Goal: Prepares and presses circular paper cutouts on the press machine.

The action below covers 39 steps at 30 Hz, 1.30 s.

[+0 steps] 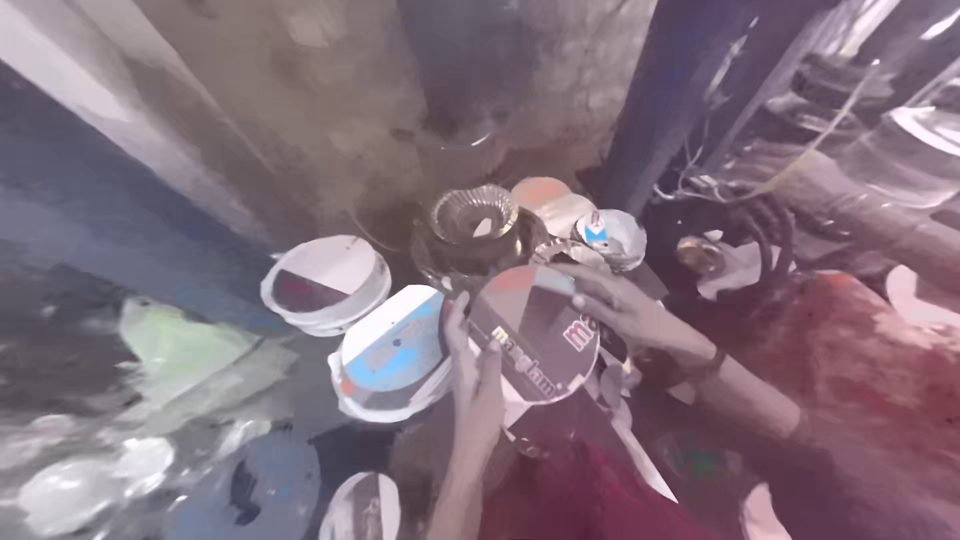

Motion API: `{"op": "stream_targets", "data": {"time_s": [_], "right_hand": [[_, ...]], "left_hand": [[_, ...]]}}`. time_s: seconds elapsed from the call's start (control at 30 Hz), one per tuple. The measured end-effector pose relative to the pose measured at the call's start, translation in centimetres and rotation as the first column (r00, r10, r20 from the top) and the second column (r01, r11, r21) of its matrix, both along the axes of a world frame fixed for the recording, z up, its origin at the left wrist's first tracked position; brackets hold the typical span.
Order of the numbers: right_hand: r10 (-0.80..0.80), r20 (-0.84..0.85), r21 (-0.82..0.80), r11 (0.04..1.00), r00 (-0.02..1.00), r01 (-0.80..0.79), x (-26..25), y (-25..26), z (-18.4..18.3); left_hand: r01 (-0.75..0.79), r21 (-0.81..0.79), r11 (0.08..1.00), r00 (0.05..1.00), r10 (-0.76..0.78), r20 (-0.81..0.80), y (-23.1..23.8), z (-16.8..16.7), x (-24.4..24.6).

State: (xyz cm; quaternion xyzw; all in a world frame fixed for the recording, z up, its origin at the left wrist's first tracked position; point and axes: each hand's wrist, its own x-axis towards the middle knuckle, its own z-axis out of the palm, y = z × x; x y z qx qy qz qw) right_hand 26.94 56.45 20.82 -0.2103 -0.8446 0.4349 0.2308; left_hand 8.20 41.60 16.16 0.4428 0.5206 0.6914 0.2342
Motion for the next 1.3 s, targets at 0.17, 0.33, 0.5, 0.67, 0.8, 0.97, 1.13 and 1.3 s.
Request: {"op": "stream_targets", "data": {"time_s": [0.17, 0.33, 0.5, 0.67, 0.8, 0.97, 1.13, 1.3], "right_hand": [[-0.061, -0.101, -0.257, 0.966, 0.993, 0.033, -3.8, 4.9, 1.4], [-0.307, -0.035, -0.105, 0.948, 0.951, 0.302, -9.7, 12.9, 0.4], [-0.306, 0.092, -0.048, 0.949, 0.948, 0.311, -14.2, 15.4, 0.9], [-0.297, 0.138, 0.01, 0.954, 0.945, 0.298, -14.7, 14.9, 2.1], [-0.349, 0.173, 0.027, 0.936, 0.921, 0.35, -11.9, 14.2, 2.9], [-0.414, 0.241, 0.462, 0.845, 0.878, 0.271, -3.8, 11.6, 1.5], [-0.492, 0.23, 0.468, 0.813, 0.84, 0.348, 0.2, 5.2, -2.4], [-0.473, 0.107, 0.498, 0.787, 0.875, 0.364, -1.2, 5.2, -4.2]], "left_hand": [[0.003, -0.057, 0.998, 0.985, 0.007, 0.174, 2.9, 1.7, -1.5], [-0.009, -0.071, 0.997, 0.975, 0.025, 0.222, 1.9, 2.1, -1.7], [0.058, -0.094, 0.994, 0.979, -0.038, 0.202, -0.5, 0.0, -0.7], [0.14, -0.097, 0.985, 0.965, -0.113, 0.238, -0.8, -0.9, 0.1], [0.198, -0.115, 0.973, 0.959, -0.168, 0.23, -0.4, -1.4, 1.0], [0.245, -0.175, 0.954, 0.947, -0.197, 0.253, 0.7, -1.9, 2.3], [0.294, -0.244, 0.924, 0.944, -0.24, 0.226, 2.3, -3.0, 3.3], [0.306, -0.269, 0.913, 0.942, -0.251, 0.221, 3.3, -3.3, 4.4]]}}
